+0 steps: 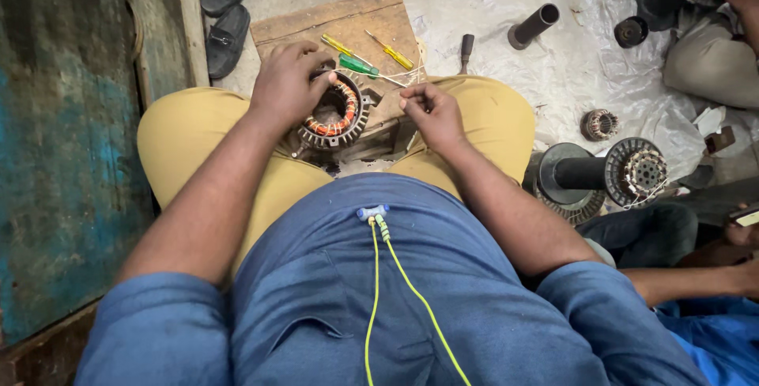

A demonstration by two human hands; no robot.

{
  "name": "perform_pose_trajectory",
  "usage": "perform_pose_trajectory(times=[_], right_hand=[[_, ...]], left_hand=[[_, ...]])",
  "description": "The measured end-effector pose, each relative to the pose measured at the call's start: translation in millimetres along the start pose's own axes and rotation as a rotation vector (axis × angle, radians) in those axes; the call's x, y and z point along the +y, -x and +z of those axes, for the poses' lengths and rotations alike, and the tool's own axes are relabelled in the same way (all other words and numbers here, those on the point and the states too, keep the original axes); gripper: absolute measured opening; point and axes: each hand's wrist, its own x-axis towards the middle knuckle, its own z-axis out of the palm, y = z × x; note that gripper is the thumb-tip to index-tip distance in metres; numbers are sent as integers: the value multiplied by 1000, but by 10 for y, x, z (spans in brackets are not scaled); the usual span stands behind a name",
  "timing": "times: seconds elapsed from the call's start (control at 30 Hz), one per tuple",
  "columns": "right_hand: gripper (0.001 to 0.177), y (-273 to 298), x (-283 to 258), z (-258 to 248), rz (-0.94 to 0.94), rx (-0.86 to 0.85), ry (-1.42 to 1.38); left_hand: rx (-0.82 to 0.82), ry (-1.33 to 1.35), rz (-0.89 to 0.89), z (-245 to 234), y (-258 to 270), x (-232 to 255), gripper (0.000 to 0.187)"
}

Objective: The person sits on the floor and works on a motor stator, using a screwdriver to adjust copper windings and inserting white string into the slots. They repeatedly pull and reposition the string while manipulating the windings.

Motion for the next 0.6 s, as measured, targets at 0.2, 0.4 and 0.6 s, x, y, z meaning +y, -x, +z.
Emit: perform_pose_trajectory(times=[0.2, 0.4, 0.6], right_hand=[[16, 92, -164, 14, -95, -34, 137], [17, 95, -225, 37, -62, -22, 143], [17, 88, -225, 69, -38, -50, 148]], left_hand=[[-267, 54, -213, 24, -226, -88, 21], [23, -48, 243, 23, -146, -133, 11], [77, 249, 74, 62, -79, -186, 13]])
